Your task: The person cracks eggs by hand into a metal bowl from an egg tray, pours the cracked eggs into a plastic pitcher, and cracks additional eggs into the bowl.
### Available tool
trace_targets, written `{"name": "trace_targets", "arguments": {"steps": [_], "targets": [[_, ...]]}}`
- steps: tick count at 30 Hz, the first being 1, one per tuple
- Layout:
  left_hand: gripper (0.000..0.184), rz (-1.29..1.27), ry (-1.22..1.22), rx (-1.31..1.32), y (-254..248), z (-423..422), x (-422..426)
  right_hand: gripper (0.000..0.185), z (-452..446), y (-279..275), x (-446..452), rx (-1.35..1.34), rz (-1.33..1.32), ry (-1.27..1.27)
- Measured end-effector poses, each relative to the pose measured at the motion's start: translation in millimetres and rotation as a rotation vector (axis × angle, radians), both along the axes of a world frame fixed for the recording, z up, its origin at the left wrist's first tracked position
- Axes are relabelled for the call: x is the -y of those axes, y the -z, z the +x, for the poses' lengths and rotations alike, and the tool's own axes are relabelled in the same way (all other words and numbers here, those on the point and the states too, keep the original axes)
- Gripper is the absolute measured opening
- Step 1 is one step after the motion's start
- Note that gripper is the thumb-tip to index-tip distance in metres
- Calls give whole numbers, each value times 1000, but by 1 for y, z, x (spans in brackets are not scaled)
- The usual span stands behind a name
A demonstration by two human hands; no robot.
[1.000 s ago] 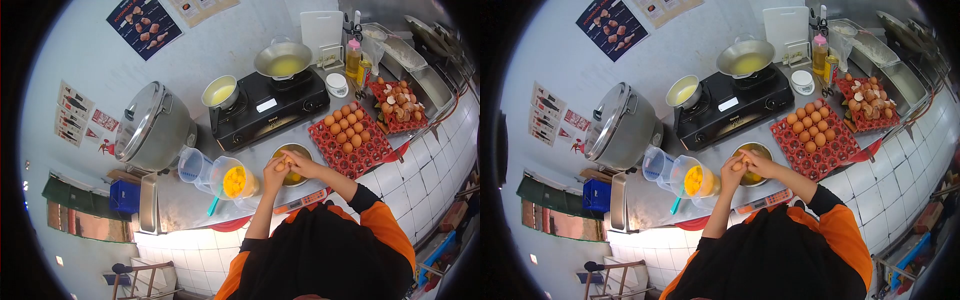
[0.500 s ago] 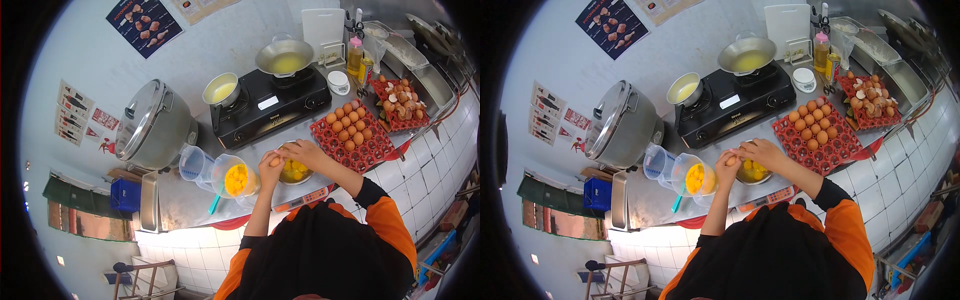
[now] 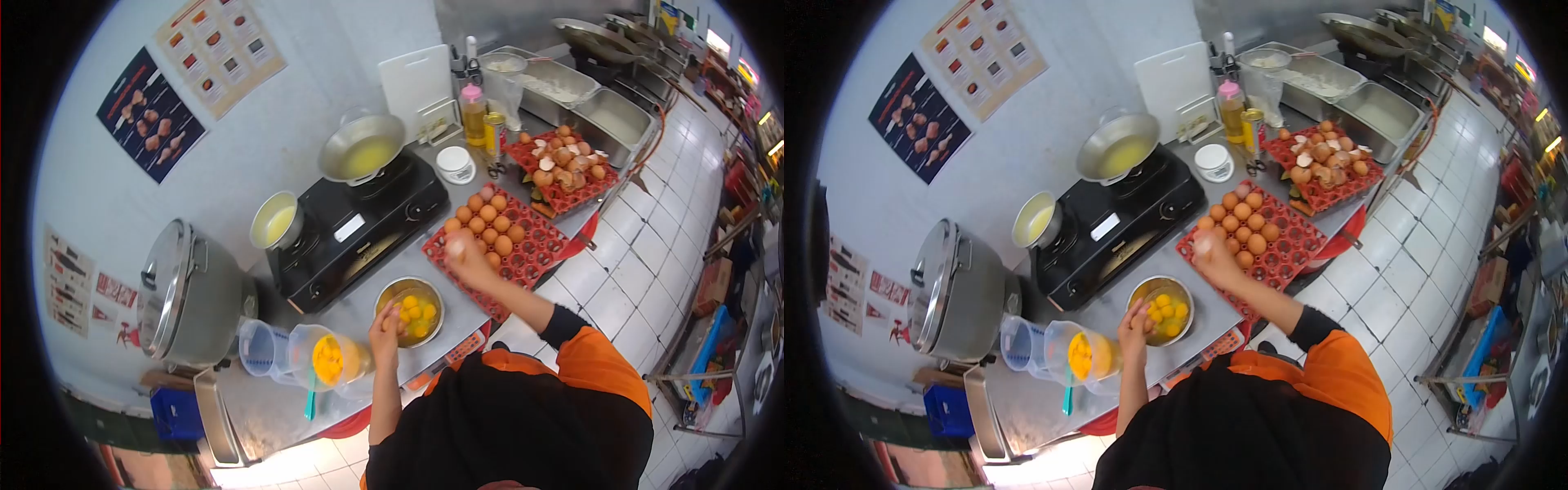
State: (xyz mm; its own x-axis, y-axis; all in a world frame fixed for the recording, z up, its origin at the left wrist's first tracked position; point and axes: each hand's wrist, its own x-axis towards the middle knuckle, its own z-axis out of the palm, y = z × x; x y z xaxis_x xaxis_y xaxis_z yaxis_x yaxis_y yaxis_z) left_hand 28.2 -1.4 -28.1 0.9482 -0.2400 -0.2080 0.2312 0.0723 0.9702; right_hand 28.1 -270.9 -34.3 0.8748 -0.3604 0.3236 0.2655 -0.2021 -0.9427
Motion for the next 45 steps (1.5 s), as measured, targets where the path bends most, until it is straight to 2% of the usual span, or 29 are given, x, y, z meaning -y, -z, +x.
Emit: {"name": "trace_targets", "arguments": {"steps": [1, 3, 4, 5, 8, 9, 12, 13, 14, 15, 16, 17, 19, 22, 25, 26, 29, 31, 33, 36, 37, 38, 40, 41, 42, 44, 45], "targets": [[42, -42, -13, -37, 4, -1, -4, 37, 18, 9, 32, -14, 143, 183], [44, -130, -11, -81, 4, -3, -10, 24, 20, -40, 114, -193, 414, 204], [46, -177, -14, -100, 3, -2, -10, 21, 32, -38, 150, -33, 566, 297], [47, -199, 2, -89, 1, -1, -9, 24, 49, -1, 226, 22, 540, 202], [52, -257, 19, -69, 1, -3, -8, 53, 52, -49, 296, 140, 766, 466], [52, -275, 13, -66, 3, -2, -5, 65, 47, -68, 306, 116, 950, 452], [53, -276, -2, -48, 5, -3, 0, 78, 63, -52, 286, -157, -65, 1249], [52, -271, -7, -45, 6, -4, 2, 75, 58, -40, 262, -123, -376, 1257], [53, -263, -3, -39, 8, -3, 2, 59, 52, -36, 237, -143, -554, 1142], [54, -254, 1, -36, 10, -4, 2, 42, 47, -35, 218, -237, -762, 892], [55, -242, 5, -35, 12, -6, 1, 34, 48, -20, 210, -118, -788, 566], [56, -236, 9, -25, 10, -8, 2, 37, 42, -27, 183, -442, -767, 480], [57, -218, 20, -2, 2, -11, 4, 47, 61, -8, 180, -669, -731, 462], [60, -140, 32, 16, 9, -11, 1, 59, 85, -6, 181, -844, -710, 445], [59, 3, 1, 80, 15, -12, 3, 50, 98, -14, 190, -882, -919, 165], [58, 13, -12, 113, 17, -13, 5, 47, 102, -15, 190, -896, -959, 189], [56, 42, -42, 193, 22, -15, 6, 47, 80, -55, 186, -907, -584, 241], [54, 62, -59, 228, 25, -15, 3, 44, 84, -22, 206, -834, -151, 264], [51, 80, -68, 250, 29, -16, 1, 37, 65, 0, 205, -505, 509, -47], [52, 101, -45, 258, 25, -14, 5, 27, 40, -22, 127, -247, 841, -284], [53, 97, -31, 234, 25, -13, 8, 23, 28, -36, 94, -266, 776, -295], [53, 90, -12, 209, 24, -13, 11, 19, 31, -17, 81, -265, 725, -442], [52, 109, -18, 215, 21, -9, 18, 22, 10, -61, 15, -325, 205, -306], [51, 117, -17, 222, 20, -7, 21, 28, 9, -55, -14, -98, 59, -240], [51, 87, -9, 221, 22, -6, 22, 31, 7, -45, -33, 176, -256, -135], [52, 24, 12, 222, 32, 2, 23, 33, -7, -48, -69, 344, -416, -179], [53, 114, 26, 240, 37, 3, 22, 34, -13, -33, -77, 311, -479, -210]]}}
